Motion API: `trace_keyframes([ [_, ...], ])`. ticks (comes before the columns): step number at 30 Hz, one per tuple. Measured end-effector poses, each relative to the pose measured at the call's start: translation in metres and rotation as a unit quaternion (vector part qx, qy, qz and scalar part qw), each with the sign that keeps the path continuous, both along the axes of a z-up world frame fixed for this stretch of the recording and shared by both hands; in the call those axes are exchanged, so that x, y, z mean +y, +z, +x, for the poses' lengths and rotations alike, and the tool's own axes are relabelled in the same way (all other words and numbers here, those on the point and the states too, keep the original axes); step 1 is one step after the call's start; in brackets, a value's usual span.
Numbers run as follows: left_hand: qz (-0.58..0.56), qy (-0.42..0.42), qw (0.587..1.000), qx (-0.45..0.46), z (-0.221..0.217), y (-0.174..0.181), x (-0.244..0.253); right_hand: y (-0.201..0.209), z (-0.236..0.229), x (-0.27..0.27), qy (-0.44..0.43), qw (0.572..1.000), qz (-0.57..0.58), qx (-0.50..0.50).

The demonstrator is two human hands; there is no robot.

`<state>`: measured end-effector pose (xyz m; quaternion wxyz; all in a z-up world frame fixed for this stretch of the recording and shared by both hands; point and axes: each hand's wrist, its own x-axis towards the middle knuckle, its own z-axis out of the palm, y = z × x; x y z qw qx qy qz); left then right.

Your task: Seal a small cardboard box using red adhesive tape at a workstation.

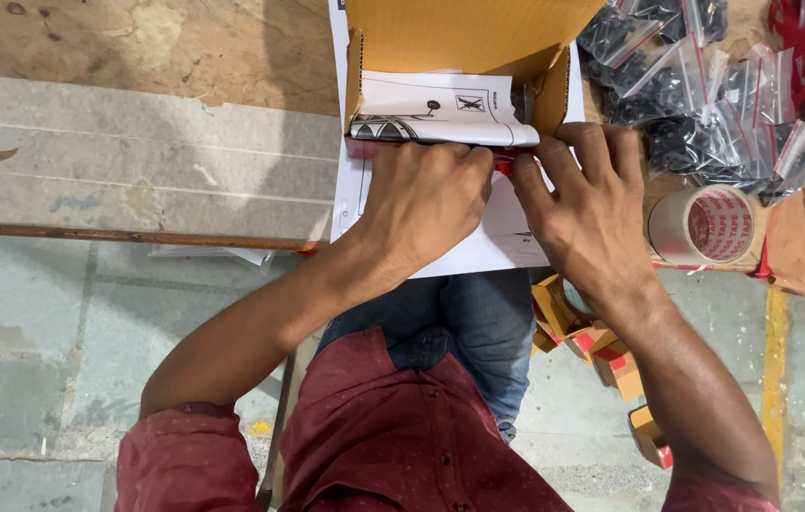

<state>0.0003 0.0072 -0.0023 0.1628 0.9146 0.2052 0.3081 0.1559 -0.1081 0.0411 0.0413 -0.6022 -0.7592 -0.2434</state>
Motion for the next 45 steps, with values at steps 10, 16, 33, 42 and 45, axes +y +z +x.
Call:
trace_keyframes([
  [10,0.025,0.017,1.0,0.007,0.001,-0.002,-0.001,-0.007,0.002,0.002,-0.006,1.0,0.014,-0.023],
  [16,0.016,0.01,0.999,0.029,0.0,0.001,0.001,-0.011,0.003,0.003,-0.007,1.0,0.017,-0.011],
  [33,0.172,0.05,0.984,-0.004,0.012,-0.018,-0.008,-0.018,0.013,0.004,-0.006,0.998,0.034,-0.058],
  [42,0.057,0.033,0.995,-0.071,0.018,-0.037,0.005,-0.017,0.017,0.005,-0.01,1.0,0.006,-0.027],
  [45,0.024,0.029,0.997,-0.068,0.016,-0.028,0.006,-0.014,0.018,0.006,-0.008,1.0,0.001,-0.022],
])
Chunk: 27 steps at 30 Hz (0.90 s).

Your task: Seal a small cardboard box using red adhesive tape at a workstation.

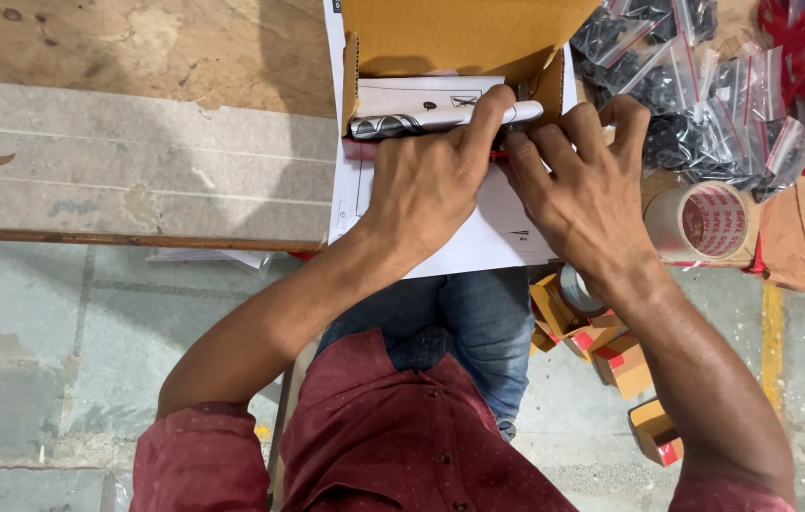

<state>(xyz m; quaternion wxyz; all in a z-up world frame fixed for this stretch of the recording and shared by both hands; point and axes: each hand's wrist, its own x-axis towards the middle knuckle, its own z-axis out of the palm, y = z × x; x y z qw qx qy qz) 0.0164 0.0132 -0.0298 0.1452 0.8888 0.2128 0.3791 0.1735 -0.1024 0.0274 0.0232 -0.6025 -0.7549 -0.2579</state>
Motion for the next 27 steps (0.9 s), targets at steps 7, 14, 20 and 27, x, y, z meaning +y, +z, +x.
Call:
trace_keyframes([
  [7,0.0,0.005,1.0,-0.006,0.0,0.0,0.003,0.009,0.001,0.003,-0.006,0.998,-0.016,0.064],
  [14,-0.05,-0.015,0.999,0.011,-0.003,0.011,0.002,0.016,0.014,-0.001,0.031,0.97,-0.025,0.238],
  [20,-0.048,-0.026,0.998,-0.032,-0.007,0.017,0.003,-0.005,0.018,0.003,0.035,0.977,0.019,0.212],
  [27,-0.071,-0.027,0.997,-0.005,-0.007,0.023,0.002,-0.031,0.02,-0.024,0.04,0.968,0.089,0.233],
])
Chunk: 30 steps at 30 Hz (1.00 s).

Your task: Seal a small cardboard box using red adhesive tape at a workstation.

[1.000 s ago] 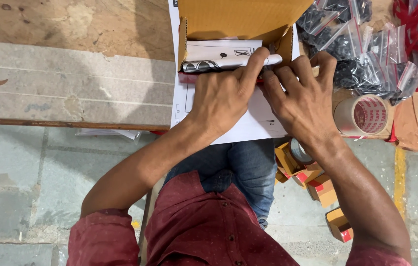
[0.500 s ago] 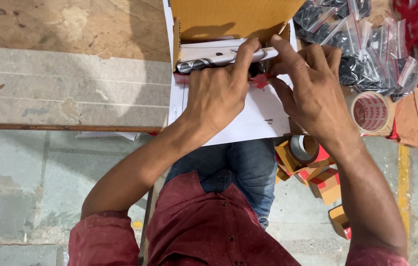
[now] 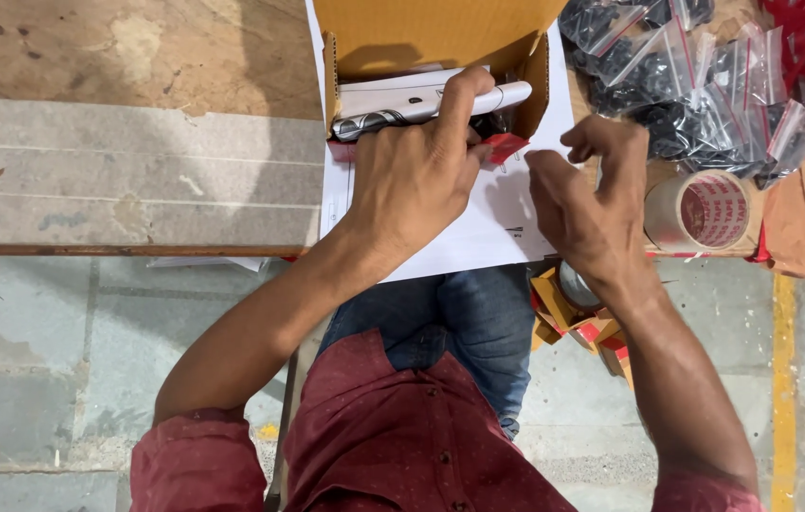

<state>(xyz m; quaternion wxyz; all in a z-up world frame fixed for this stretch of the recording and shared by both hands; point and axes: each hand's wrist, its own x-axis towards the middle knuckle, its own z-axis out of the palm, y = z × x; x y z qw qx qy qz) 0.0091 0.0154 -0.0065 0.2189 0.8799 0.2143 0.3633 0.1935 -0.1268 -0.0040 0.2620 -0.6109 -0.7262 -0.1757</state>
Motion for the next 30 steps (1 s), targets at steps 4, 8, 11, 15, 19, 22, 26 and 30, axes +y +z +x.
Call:
trace_keyframes([
  [4,0.017,-0.019,0.999,-0.038,-0.001,0.003,-0.001,0.004,-0.009,0.0,-0.015,0.999,-0.025,0.011],
  [8,0.018,-0.023,0.999,-0.034,-0.001,0.003,0.0,-0.023,-0.002,0.003,-0.033,0.998,0.001,0.05],
  [11,0.01,-0.026,0.999,-0.023,0.0,-0.001,0.002,-0.039,0.008,0.017,-0.057,0.99,0.021,0.128],
  [15,0.01,-0.02,1.0,-0.015,0.001,0.0,0.003,-0.044,0.012,0.031,-0.083,0.964,-0.02,0.251],
  [19,0.002,-0.039,0.999,-0.013,0.001,-0.002,0.005,-0.037,0.009,0.032,-0.113,0.978,-0.064,0.163],
  [22,0.02,-0.037,0.999,-0.025,0.002,-0.002,0.007,-0.042,0.013,0.031,-0.099,0.966,-0.1,0.216],
  [26,0.011,-0.045,0.999,-0.01,0.001,-0.002,0.009,-0.025,0.002,0.032,-0.07,0.96,-0.09,0.256],
  [30,0.011,-0.051,0.998,-0.019,0.0,0.0,0.01,-0.031,0.003,0.037,-0.078,0.964,-0.062,0.246],
])
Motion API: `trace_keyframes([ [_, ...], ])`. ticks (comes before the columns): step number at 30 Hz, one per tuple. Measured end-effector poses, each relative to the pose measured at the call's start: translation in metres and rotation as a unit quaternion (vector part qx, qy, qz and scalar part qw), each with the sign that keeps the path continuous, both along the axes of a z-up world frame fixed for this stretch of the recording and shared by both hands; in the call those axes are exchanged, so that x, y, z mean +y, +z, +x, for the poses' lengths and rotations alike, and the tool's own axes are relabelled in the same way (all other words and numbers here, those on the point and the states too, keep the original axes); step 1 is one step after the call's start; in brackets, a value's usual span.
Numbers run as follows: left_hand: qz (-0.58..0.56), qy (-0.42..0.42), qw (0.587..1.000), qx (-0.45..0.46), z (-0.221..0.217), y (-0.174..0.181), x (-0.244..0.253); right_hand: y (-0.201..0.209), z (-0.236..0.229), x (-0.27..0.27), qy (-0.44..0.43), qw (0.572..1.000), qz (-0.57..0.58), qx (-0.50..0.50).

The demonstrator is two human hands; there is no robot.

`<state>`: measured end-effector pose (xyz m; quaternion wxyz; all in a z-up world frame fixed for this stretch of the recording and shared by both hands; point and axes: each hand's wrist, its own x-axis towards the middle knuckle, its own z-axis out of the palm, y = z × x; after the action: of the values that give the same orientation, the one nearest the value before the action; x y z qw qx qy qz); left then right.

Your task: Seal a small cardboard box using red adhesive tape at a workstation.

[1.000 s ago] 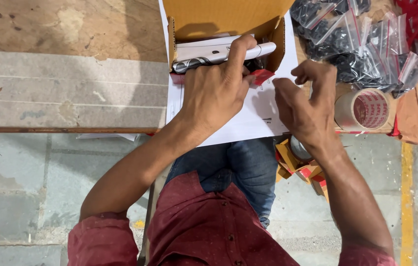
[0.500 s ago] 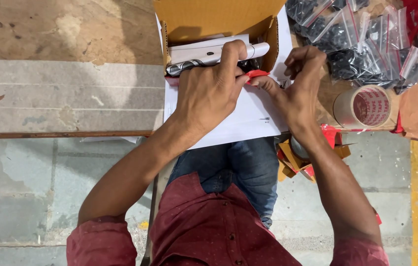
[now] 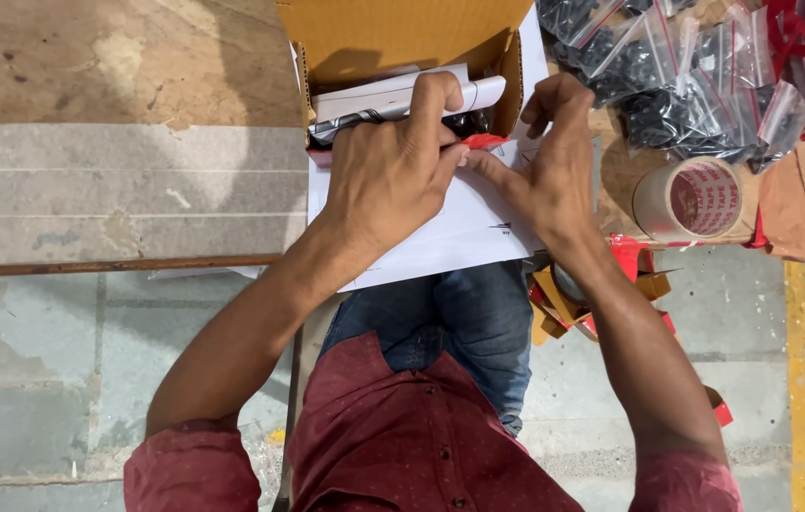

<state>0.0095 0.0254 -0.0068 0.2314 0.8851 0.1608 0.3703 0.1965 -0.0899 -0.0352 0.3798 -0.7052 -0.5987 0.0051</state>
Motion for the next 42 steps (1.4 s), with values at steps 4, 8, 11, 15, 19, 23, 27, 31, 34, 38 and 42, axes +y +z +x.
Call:
trace_keyframes([
  [4,-0.023,-0.001,1.0,0.015,-0.002,0.005,0.003,-0.008,-0.002,0.007,0.026,0.999,0.025,0.018],
  [8,-0.025,-0.013,1.0,0.012,-0.001,0.004,0.006,0.001,-0.01,0.002,-0.004,0.998,0.0,-0.062],
  [11,-0.028,-0.015,0.999,0.011,-0.002,0.003,0.008,-0.012,-0.007,-0.017,0.005,0.997,0.044,-0.057],
  [15,-0.03,-0.015,0.999,0.01,-0.001,0.008,0.007,0.014,-0.021,-0.03,0.075,0.967,0.117,-0.213],
  [19,0.0,-0.014,1.0,-0.005,-0.001,0.008,0.006,0.033,-0.03,-0.022,0.079,0.963,0.075,-0.246],
  [23,-0.042,-0.017,0.998,0.039,-0.006,0.015,0.005,0.04,-0.031,-0.01,0.067,0.966,0.033,-0.246],
  [27,-0.037,-0.032,0.997,0.055,-0.009,0.014,0.007,0.044,-0.029,-0.006,0.075,0.986,-0.039,-0.146],
  [31,-0.04,-0.046,0.996,0.068,-0.01,0.015,0.005,0.059,-0.032,0.001,0.037,0.978,-0.145,-0.146],
  [34,-0.084,-0.055,0.99,0.1,-0.014,0.014,-0.003,0.053,-0.026,0.002,0.037,0.968,-0.17,-0.183],
  [38,0.065,-0.011,0.998,-0.013,-0.04,0.033,-0.028,0.046,-0.029,-0.007,0.036,0.976,-0.112,-0.185],
  [42,0.109,0.051,0.991,-0.054,-0.063,0.031,-0.036,0.04,-0.034,-0.021,0.038,0.982,-0.023,-0.185],
])
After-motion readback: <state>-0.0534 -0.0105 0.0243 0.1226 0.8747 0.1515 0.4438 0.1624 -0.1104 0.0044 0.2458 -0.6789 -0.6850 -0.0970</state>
